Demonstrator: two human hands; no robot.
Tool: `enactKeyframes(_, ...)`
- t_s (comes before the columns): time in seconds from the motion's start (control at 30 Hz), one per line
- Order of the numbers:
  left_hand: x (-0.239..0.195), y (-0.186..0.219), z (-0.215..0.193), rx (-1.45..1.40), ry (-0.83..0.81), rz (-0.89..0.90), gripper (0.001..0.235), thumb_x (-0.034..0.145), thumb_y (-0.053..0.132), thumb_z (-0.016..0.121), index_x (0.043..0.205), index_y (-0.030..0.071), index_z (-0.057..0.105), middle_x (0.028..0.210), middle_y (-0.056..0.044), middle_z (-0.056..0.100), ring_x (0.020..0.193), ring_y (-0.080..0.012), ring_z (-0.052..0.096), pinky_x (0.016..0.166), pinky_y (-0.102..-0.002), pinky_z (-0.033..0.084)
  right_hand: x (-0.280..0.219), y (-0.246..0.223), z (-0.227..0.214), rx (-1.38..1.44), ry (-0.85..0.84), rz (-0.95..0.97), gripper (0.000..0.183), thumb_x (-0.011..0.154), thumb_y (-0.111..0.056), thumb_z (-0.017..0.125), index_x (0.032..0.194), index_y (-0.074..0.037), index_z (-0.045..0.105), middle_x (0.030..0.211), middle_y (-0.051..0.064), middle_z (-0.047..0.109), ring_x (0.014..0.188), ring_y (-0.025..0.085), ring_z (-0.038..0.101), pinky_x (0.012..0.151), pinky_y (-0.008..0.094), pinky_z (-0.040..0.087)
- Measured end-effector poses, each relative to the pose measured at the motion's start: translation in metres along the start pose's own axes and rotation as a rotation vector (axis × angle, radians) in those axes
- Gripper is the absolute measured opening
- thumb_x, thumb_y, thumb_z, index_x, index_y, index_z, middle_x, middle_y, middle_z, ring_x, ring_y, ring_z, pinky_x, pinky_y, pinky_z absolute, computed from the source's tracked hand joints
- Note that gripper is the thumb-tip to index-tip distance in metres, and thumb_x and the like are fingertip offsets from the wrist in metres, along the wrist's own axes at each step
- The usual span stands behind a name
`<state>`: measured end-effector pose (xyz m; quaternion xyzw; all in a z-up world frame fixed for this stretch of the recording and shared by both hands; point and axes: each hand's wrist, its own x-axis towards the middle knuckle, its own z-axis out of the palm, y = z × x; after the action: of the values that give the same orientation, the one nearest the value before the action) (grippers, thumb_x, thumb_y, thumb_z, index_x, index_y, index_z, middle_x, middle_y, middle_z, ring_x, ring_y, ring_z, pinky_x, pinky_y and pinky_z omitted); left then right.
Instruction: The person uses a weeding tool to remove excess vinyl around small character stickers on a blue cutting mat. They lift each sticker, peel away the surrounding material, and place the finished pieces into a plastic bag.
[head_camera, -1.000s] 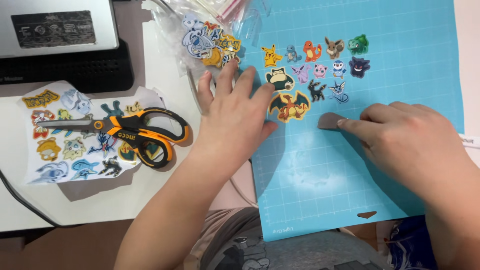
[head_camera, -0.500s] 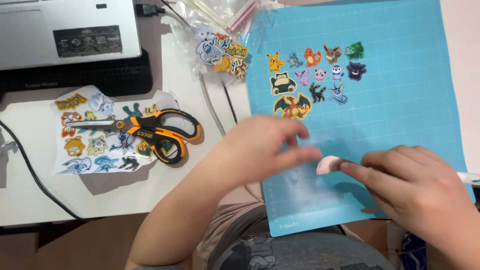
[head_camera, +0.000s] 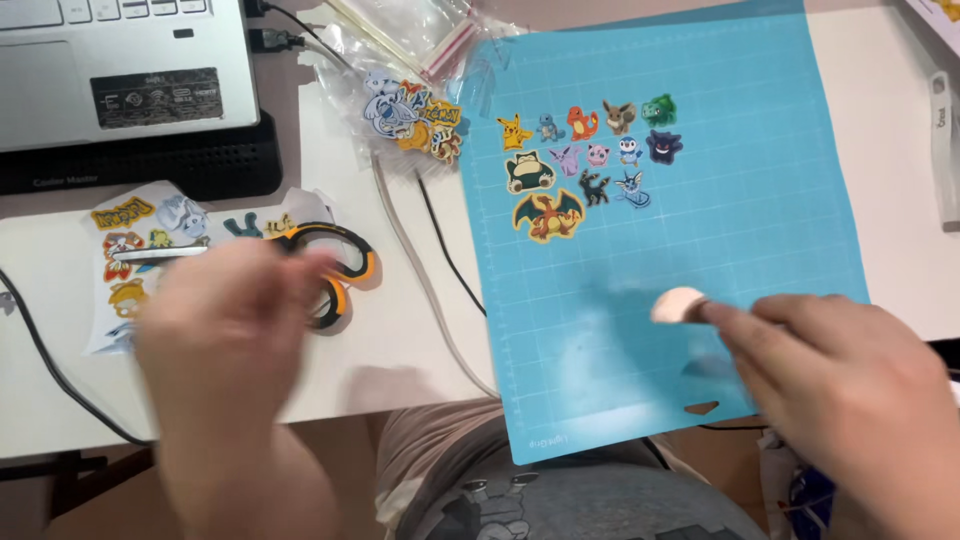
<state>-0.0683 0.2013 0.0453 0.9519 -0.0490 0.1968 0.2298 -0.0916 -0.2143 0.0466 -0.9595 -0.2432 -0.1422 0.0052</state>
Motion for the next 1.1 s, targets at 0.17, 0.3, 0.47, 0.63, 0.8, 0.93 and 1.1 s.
enactKeyframes(0.17,-0.022,-0.028,-0.022,0.421,-0.056,-0.112,0.062,0.098,0.011,0.082,0.154,0.001,0.057,0.114,-0.007,0.068,0.094,-0.0383,0.063,0.087,-0.055,0.049,-0.019,0.042,0.029,-0.128,-0.127,0.130,0.034,0.107,-0.017,0.073,0.134,-0.038,0.076,0.091,-0.004,0.067,0.071,0.020,0.061,0.061,0.036,0.047)
enactKeyframes(0.3,-0.010,-0.010,-0.012,0.377,0.035,0.058,0.044,0.109,0.008,0.080,0.151,0.000,0.067,0.108,-0.002,0.080,0.088,-0.0333,0.069,0.084,-0.050,0.048,-0.010,0.048,0.038,-0.261,-0.144,0.117,0.055,0.104,-0.004,0.070,0.139,-0.046,0.076,0.085,-0.008,0.063,0.062,0.019,0.054,0.054,0.034,0.039)
enactKeyframes(0.47,0.049,0.086,0.076,0.054,0.061,0.349,0.034,0.088,0.012,0.083,0.120,0.011,0.071,0.106,-0.007,0.074,0.098,-0.0332,0.068,0.087,-0.047,0.049,0.014,0.051,0.061,-0.434,-0.111,0.024,0.042,0.093,-0.027,0.073,0.126,-0.052,0.075,0.084,-0.011,0.061,0.067,0.020,0.061,0.056,0.033,0.046)
enactKeyframes(0.63,0.058,0.128,0.178,0.037,0.058,0.423,0.013,0.077,0.024,0.081,0.082,0.018,0.070,0.077,-0.001,0.060,0.076,-0.0299,0.062,0.065,-0.045,0.046,0.045,0.061,0.067,-0.556,0.097,-0.145,0.017,0.111,-0.056,0.088,0.104,-0.055,0.073,0.081,-0.015,0.058,0.063,0.012,0.055,0.061,0.027,0.037)
enactKeyframes(0.8,0.046,0.116,0.199,0.035,0.044,0.445,0.010,0.076,0.009,0.069,0.082,0.017,0.070,0.089,0.000,0.065,0.087,-0.0309,0.061,0.076,-0.044,0.046,0.063,0.076,0.066,-0.618,0.082,-0.239,0.014,0.105,-0.071,0.081,0.110,-0.069,0.068,0.081,-0.021,0.062,0.064,0.010,0.055,0.079,0.031,0.043)
enactKeyframes(0.93,0.047,0.118,0.201,0.051,0.041,0.465,0.017,0.081,0.012,0.070,0.096,0.020,0.073,0.088,0.002,0.063,0.087,-0.0287,0.060,0.075,-0.043,0.045,0.069,0.084,0.073,-0.417,0.061,-0.227,0.012,0.103,-0.062,0.085,0.111,-0.059,0.076,0.091,-0.014,0.067,0.072,0.016,0.058,0.078,0.033,0.043)
enactKeyframes(1.1,0.044,0.120,0.213,0.008,0.025,0.470,0.019,0.088,0.010,0.067,0.104,0.016,0.073,0.095,0.001,0.065,0.087,-0.0282,0.060,0.075,-0.042,0.046,0.069,0.097,0.083,-0.415,0.021,-0.267,0.017,0.102,-0.063,0.085,0.116,-0.056,0.077,0.093,-0.016,0.067,0.077,0.015,0.060,0.074,0.032,0.040)
